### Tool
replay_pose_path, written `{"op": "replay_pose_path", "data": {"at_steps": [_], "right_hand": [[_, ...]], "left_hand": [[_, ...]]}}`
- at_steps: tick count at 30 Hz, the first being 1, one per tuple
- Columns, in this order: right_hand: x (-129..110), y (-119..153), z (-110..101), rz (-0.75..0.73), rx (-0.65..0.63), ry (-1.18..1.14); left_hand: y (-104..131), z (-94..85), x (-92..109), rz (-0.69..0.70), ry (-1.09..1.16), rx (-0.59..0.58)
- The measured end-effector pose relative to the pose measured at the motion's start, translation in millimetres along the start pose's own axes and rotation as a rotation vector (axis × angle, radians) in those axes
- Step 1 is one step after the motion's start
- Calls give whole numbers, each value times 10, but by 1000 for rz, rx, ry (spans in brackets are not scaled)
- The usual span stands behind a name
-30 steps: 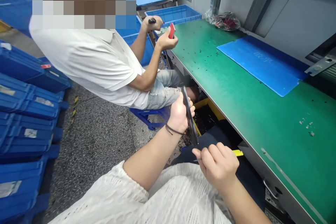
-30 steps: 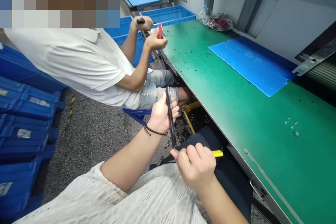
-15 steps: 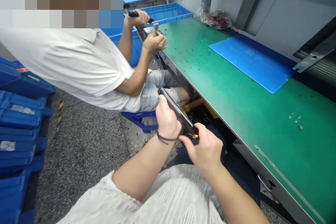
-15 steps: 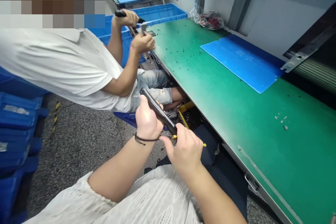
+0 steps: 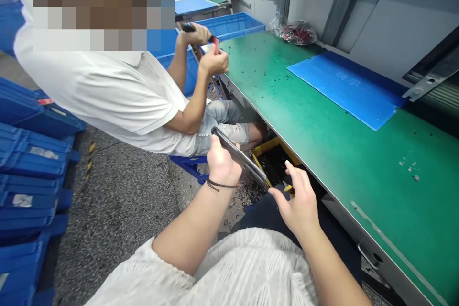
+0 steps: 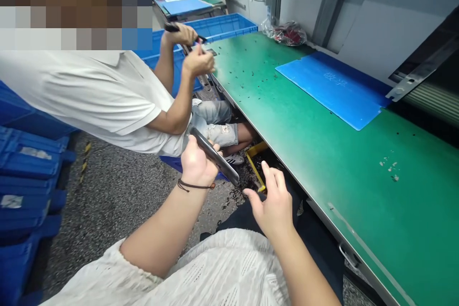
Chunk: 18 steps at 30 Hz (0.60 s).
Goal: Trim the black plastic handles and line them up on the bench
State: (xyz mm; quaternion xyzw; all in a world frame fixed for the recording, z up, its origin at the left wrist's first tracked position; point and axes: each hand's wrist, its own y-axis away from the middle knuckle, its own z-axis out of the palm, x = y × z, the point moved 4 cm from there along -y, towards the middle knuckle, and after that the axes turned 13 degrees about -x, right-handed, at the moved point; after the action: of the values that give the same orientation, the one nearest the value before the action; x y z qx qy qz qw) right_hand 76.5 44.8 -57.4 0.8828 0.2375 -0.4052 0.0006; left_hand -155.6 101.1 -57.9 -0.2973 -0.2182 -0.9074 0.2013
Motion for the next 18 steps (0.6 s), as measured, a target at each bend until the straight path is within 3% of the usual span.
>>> {"op": "replay_pose_path", "data": {"at_steps": [3, 5, 8, 9, 11, 13, 14, 16, 18], "right_hand": [[-230, -11, 4, -137, -2, -239], [-350, -10, -18, -187, 65, -293], [-410, 41, -117, -226, 229, -256], [-413, 70, -157, -239, 267, -220], [-435, 137, -229, -276, 300, -123], [-495, 199, -282, -322, 287, -30], [-534, 226, -303, -338, 268, -7], [-608, 264, -344, -338, 203, -14], [-646, 293, -396, -293, 114, -42]], "left_hand": [[111, 61, -105, -80, 21, -2], [165, 108, -199, -130, 7, -71], [220, 85, -274, -135, -283, -161], [244, 70, -231, -25, -456, -179], [374, 119, -49, 416, -820, -264], [631, 274, 66, 892, -1114, -535], [760, 351, 62, 1028, -1206, -748], [933, 450, 18, 1081, -1267, -1101], [977, 503, -2, 1042, -1242, -1199]]}}
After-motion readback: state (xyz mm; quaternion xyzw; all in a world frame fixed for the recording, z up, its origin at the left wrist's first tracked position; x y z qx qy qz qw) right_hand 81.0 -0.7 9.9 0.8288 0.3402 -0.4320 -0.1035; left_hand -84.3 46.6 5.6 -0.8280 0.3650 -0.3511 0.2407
